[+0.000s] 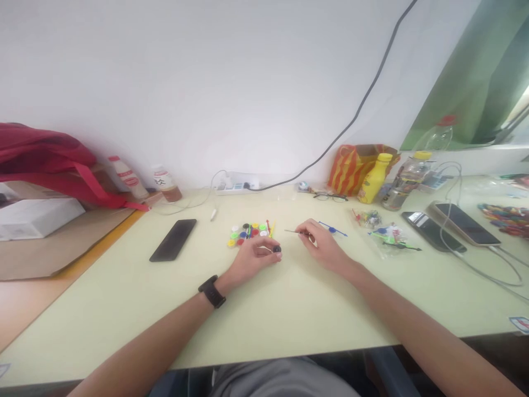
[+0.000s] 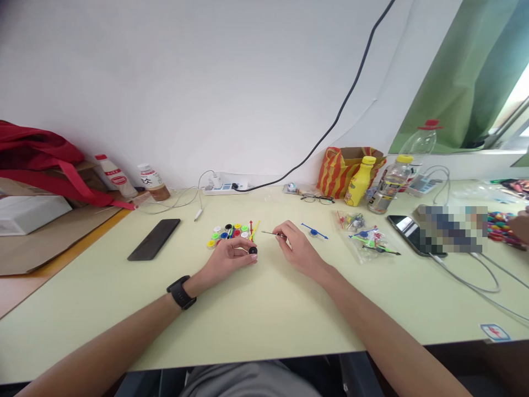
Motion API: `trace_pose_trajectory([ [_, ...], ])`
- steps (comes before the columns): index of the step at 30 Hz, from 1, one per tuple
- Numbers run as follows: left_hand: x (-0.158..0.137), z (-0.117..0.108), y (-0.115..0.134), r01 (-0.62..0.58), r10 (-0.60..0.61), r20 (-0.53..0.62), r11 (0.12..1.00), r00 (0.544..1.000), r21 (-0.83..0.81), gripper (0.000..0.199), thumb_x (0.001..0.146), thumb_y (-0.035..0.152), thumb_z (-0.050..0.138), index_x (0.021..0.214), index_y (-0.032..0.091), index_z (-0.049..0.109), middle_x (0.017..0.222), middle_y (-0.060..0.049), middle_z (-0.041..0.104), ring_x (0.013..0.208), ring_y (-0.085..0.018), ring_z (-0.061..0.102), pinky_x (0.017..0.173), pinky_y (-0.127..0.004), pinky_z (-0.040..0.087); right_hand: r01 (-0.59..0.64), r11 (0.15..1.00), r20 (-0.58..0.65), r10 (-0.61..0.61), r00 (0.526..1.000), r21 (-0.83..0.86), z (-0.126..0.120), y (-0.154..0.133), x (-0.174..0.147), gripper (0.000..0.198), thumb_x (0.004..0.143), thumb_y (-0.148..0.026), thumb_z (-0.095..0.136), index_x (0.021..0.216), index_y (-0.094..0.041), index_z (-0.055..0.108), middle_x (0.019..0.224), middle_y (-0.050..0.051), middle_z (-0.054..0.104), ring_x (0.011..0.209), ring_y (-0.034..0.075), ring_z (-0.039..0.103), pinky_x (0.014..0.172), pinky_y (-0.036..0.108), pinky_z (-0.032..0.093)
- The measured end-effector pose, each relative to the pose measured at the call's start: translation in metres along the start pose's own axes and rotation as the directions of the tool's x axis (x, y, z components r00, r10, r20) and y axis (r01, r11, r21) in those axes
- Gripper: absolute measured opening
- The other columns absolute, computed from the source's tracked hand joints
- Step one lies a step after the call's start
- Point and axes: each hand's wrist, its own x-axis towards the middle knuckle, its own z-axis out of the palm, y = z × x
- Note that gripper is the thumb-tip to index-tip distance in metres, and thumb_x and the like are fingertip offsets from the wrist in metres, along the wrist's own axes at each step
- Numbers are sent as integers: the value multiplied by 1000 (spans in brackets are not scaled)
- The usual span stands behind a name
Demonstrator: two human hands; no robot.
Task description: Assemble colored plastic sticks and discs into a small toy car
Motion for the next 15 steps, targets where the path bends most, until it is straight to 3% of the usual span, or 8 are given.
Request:
trace_pose_trajectory([
  [5,1,0,-2,-20,20,1,1000,1000,16,40,80,39,87,110,18,72,99,-7,77,89,-23,77,81,-33,62,-30,988,-6,32,999,149,2,-14,-1,20,103,-25,51,108,-24,71,100,7,65,89,21,62,76,35,49],
  [10,-1,2,3,-61,61,0,998,998,-17,40,78,38,88,108,16,73,109,-11,77,90,-24,77,86,-38,62,-111,934,61,96,993,340,14,-25,-5,19,101,-26,58,116,-24,69,108,7,70,99,21,67,89,36,53],
  [15,-4,6,8,-149,153,66,987,986,-66,32,83,35,85,106,16,72,107,-11,77,100,-26,75,92,-40,61,-174,900,168,115,979,401,24,-29,-9,15,98,-25,60,110,-22,68,102,6,73,95,21,70,89,37,55],
])
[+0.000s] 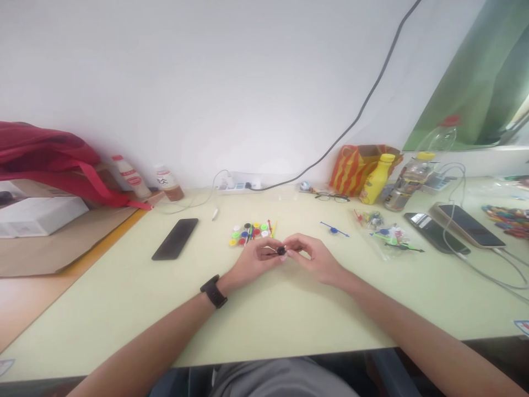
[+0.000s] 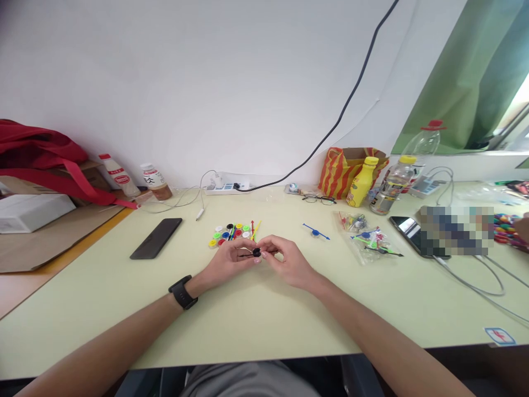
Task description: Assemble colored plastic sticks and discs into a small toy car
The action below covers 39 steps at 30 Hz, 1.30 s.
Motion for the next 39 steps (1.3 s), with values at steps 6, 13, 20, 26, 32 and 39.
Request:
trace_pose_trajectory([
  [6,-1,2,-4,-90,90,5,987,996,134,24,92,35,77,107,17,74,107,-9,75,97,-23,74,91,-38,61,4,999,18,-4,1000,-47,1,2,-2,8,96,-22,60,103,-23,64,96,4,71,89,20,68,83,34,53],
  [13,-1,-4,-5,-230,250,-33,929,968,292,22,91,32,77,109,18,75,105,-9,74,97,-22,74,90,-39,63,-86,991,-7,86,996,-102,-8,-1,0,15,96,-37,64,100,-23,60,78,-2,59,68,15,53,65,29,43],
  [20,-4,-9,-5,-356,390,40,789,920,500,16,91,25,76,106,21,76,98,-7,78,92,-22,75,85,-36,59,-132,991,37,132,991,7,-13,-4,4,25,98,-45,62,104,-21,60,69,-6,46,64,14,43,63,28,37],
  [26,-5,-9,0,-333,360,40,809,932,484,14,88,24,77,101,19,77,89,-6,79,81,-19,75,75,-31,60,-152,987,35,150,988,52,-13,-6,3,33,98,-54,62,105,-21,61,72,-4,47,65,14,44,62,28,36],
  [32,-7,-2,9,-302,308,41,886,951,353,16,90,29,77,102,19,76,103,-10,77,93,-22,74,85,-36,61,-153,983,26,151,988,102,-13,-4,4,33,98,-53,62,106,-21,61,79,-2,53,69,14,48,64,29,39],
  [39,-3,3,9,-178,176,33,981,984,75,22,91,34,78,106,18,75,107,-11,74,102,-22,71,95,-38,60,-71,997,-200,68,977,-4,-14,-1,4,33,97,-48,65,119,-24,59,109,7,64,86,19,62,77,35,52],
])
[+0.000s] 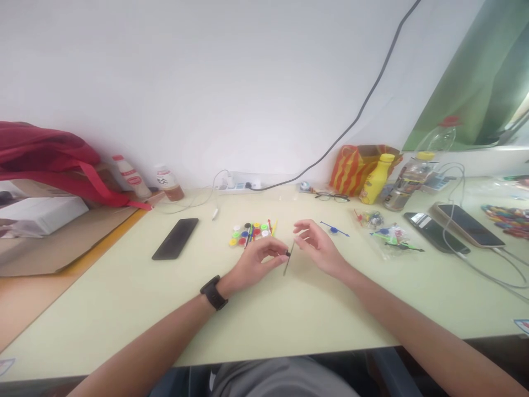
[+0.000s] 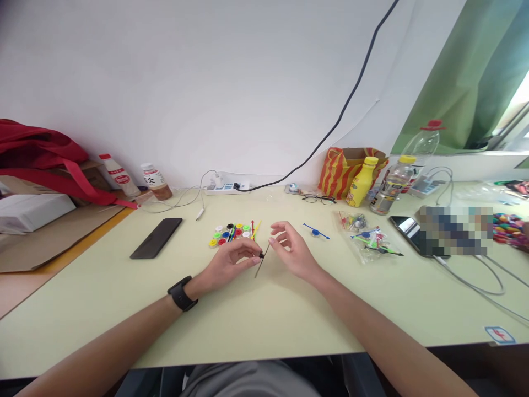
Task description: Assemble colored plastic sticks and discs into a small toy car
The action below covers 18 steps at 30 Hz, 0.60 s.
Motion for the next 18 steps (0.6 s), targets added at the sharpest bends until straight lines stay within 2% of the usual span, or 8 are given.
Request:
trace_pose_trajectory([
  [2,1,-1,-3,43,-46,-53,998,998,-46,26,87,34,82,105,18,75,104,-9,73,97,-21,71,94,-37,60,87,991,-48,-92,995,-105,-2,-3,-1,26,99,-46,62,111,-23,64,105,7,66,86,20,61,77,35,51],
  [4,2,-3,-5,86,-93,-77,992,993,-89,27,86,35,83,104,17,75,103,-8,74,97,-21,72,94,-38,61,141,981,1,-142,990,-135,-3,-7,-4,24,102,-45,57,107,-23,67,90,5,64,80,20,59,75,35,49],
  [7,2,-5,-7,113,-125,-95,986,988,-126,28,85,35,84,104,16,75,103,-8,74,98,-21,73,94,-39,61,154,986,76,-149,986,-67,-1,-10,-8,32,105,-44,52,130,-26,60,85,2,59,77,19,57,73,34,48],
  [9,2,-6,-7,114,-129,-105,984,986,-139,29,84,35,85,104,16,75,103,-8,75,97,-22,73,94,-40,62,126,992,82,-123,989,-29,1,-9,-10,35,105,-47,52,134,-28,57,92,2,59,76,17,55,72,33,48],
  [12,2,-6,-6,104,-121,-121,984,985,-142,29,84,34,85,104,16,75,104,-9,75,98,-22,73,94,-40,62,24,1000,169,-22,985,-10,1,-7,-10,43,106,-55,43,91,-22,66,82,2,57,67,15,50,67,32,44],
  [14,2,-6,-6,99,-116,-132,987,984,-128,28,84,35,85,102,16,76,105,-9,75,99,-23,73,95,-40,62,-29,1000,260,29,965,-2,-2,-6,-7,63,107,-59,35,60,-21,53,64,1,48,60,15,44,63,33,41],
  [16,2,-5,-5,97,-113,-136,988,984,-117,28,83,35,85,101,16,76,104,-9,75,98,-23,73,95,-40,62,-42,999,279,35,960,18,-3,-6,-5,66,106,-61,38,54,-21,42,56,-1,40,57,14,40,61,33,38],
  [18,3,-5,-5,95,-110,-138,989,984,-109,28,83,35,86,100,16,76,104,-9,75,97,-22,73,94,-40,62,-53,996,234,36,972,65,-2,-7,-3,56,101,-61,52,62,-21,47,61,-2,45,58,13,41,60,31,37],
])
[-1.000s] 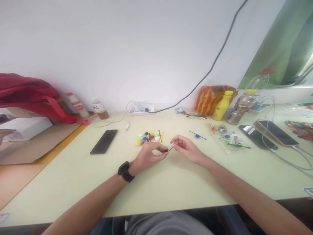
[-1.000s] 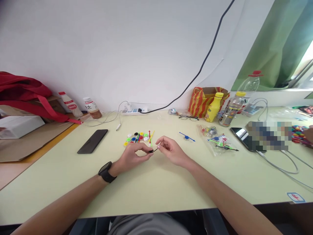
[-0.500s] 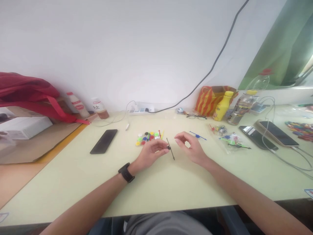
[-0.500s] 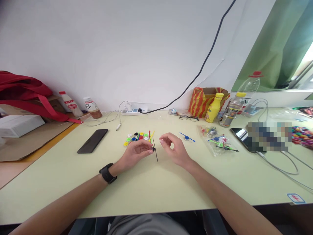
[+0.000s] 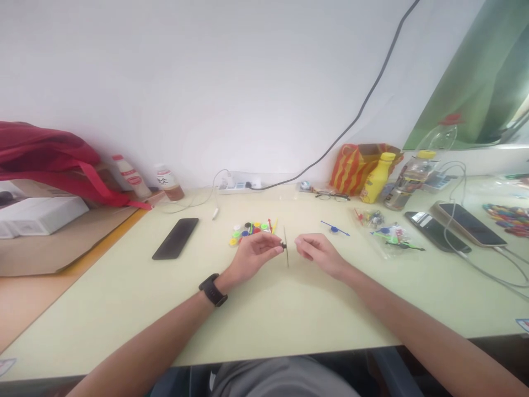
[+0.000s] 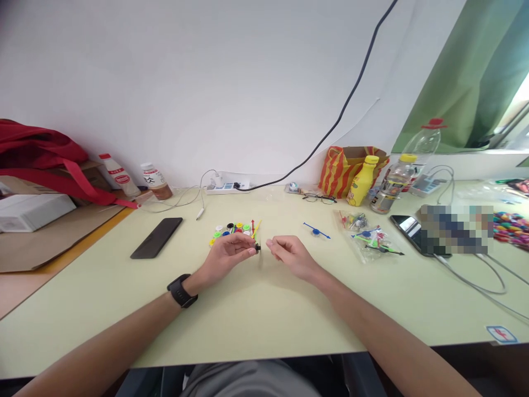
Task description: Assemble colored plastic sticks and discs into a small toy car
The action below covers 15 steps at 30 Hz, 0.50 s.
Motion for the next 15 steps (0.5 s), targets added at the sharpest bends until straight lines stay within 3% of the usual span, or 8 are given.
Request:
trace_pose_trajectory([
  [3,0,0,-1,-1,1,5,1000,1000,6,29,83,36,86,100,16,75,103,-9,75,97,-22,73,94,-40,63,-29,992,-12,31,999,120,4,-1,1,40,92,-57,70,83,-22,54,75,-1,57,65,13,50,62,29,43],
  [6,0,1,-1,13,-12,27,1000,1000,-12,29,82,36,86,99,16,74,101,-9,75,95,-22,74,93,-39,62,-36,983,5,36,999,182,8,-1,1,37,88,-52,76,93,-22,56,82,-1,60,69,14,55,66,29,47],
  [15,-1,1,-2,16,-15,56,1000,998,-22,27,85,35,84,101,16,74,101,-8,75,96,-22,74,93,-39,62,-8,992,17,6,1000,122,8,5,1,28,94,-47,70,105,-22,61,89,2,65,74,16,60,71,32,51],
])
